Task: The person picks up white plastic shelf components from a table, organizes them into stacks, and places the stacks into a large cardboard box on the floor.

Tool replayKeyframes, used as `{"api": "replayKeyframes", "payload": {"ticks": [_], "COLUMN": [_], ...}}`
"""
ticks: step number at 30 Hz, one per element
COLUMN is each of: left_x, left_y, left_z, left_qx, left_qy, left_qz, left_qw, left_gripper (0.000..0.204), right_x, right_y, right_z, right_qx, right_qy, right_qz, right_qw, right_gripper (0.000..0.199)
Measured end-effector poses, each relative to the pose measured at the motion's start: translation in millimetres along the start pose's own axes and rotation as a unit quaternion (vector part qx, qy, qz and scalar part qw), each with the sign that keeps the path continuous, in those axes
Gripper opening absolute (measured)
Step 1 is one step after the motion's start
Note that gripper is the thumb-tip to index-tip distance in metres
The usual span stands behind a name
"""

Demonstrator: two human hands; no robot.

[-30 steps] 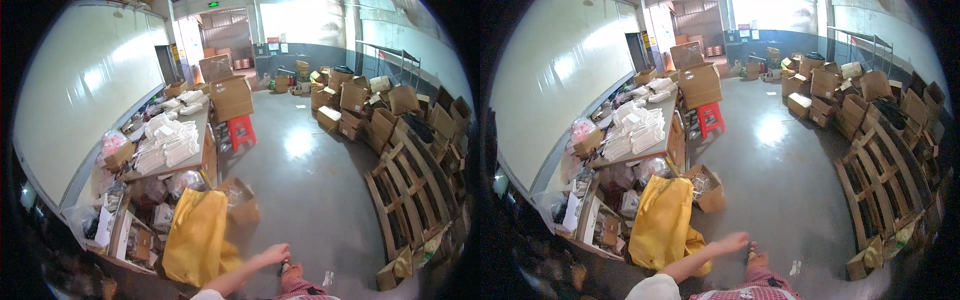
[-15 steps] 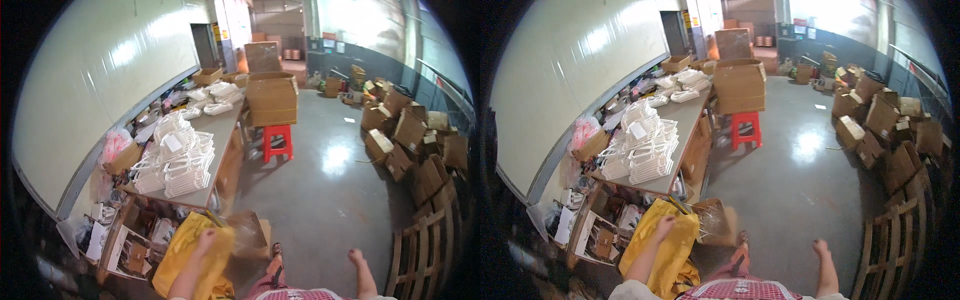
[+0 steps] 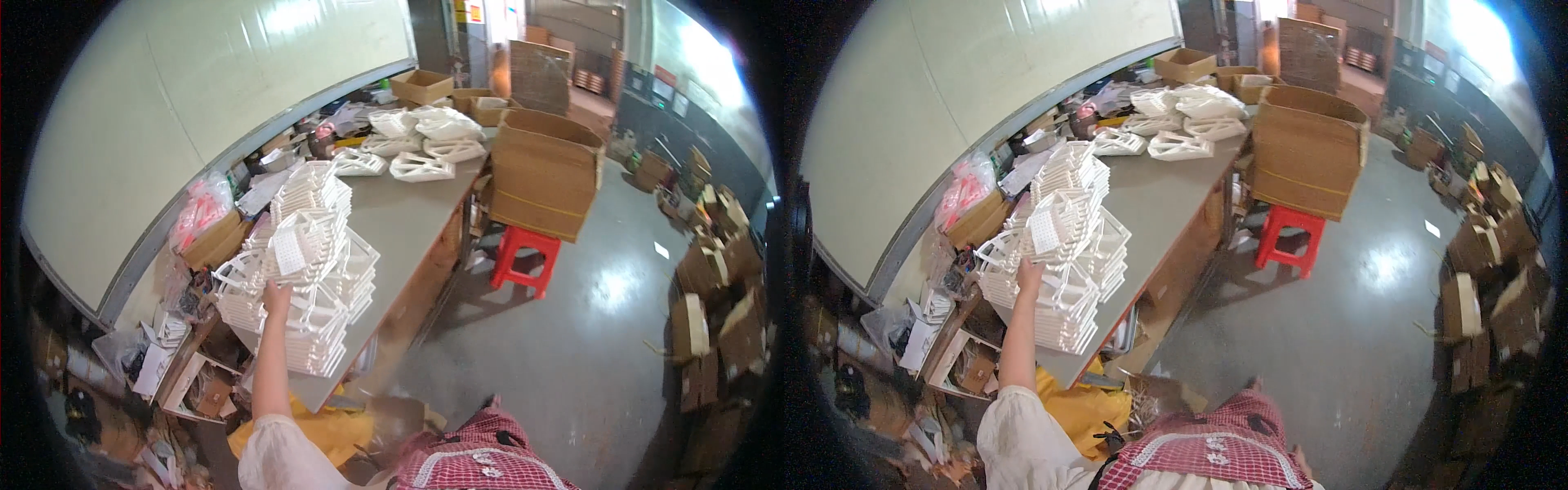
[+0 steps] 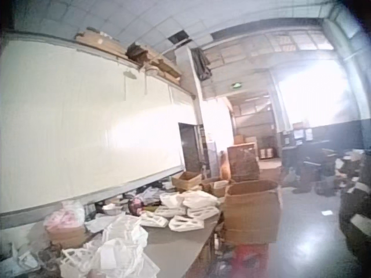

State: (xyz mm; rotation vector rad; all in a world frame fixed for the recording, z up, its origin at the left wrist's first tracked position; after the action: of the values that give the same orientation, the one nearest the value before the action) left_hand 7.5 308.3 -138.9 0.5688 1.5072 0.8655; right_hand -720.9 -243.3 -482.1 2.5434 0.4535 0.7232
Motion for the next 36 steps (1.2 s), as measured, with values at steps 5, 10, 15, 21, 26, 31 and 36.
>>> {"api": "replayKeyframes", "payload": {"ticks": [5, 10, 15, 21, 26, 31, 36], "left_x": [-56, -41, -150, -244, -267, -219, -191], "left_y": [-8, 6, 1, -3, -36, -37, -33], "left_z": [28, 27, 1, -68, -63, -57, -47], "left_qx": [-0.039, -0.135, -0.156, -0.019, 0.023, -0.009, 0.001], "left_qy": [0.203, 0.225, -0.056, -0.095, -0.083, 0.044, 0.101], "left_qz": [0.049, 0.066, -0.232, -0.274, -0.357, -0.474, -0.435], "left_qw": [0.977, 0.963, 0.959, 0.957, 0.930, 0.879, 0.895], "left_gripper": [0.090, 0.087, 0.060, 0.047, 0.041, 0.045, 0.047], "right_x": [12, 63, 218, 750, 891, 920, 961], "right_y": [121, 286, 454, 466, 313, 230, 195], "right_z": [98, 202, 345, 234, 32, 48, 50], "right_qx": [0.048, 0.034, -0.160, -0.061, 0.298, 0.423, 0.461], "right_qy": [-0.040, -0.037, 0.043, 0.629, 0.752, 0.605, 0.619], "right_qz": [-0.032, -0.115, -0.111, -0.020, -0.194, -0.145, -0.127], "right_qw": [0.997, 0.992, 0.980, 0.774, 0.555, 0.659, 0.624], "right_gripper": [0.056, 0.053, 0.049, 0.046, 0.061, 0.048, 0.046]}}
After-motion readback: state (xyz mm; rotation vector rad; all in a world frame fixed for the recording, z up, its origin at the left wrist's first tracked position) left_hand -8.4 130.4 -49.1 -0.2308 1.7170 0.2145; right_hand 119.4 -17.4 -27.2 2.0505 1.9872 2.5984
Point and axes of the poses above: each hand's wrist, its own z-axis towards the middle knuckle, its own y-axis out of the back of the hand, x = y × z, the point moved 6 cm from there along z, towards the middle knuckle, and after that the axes turned 11 degrees about x, right-handed, at the moved point
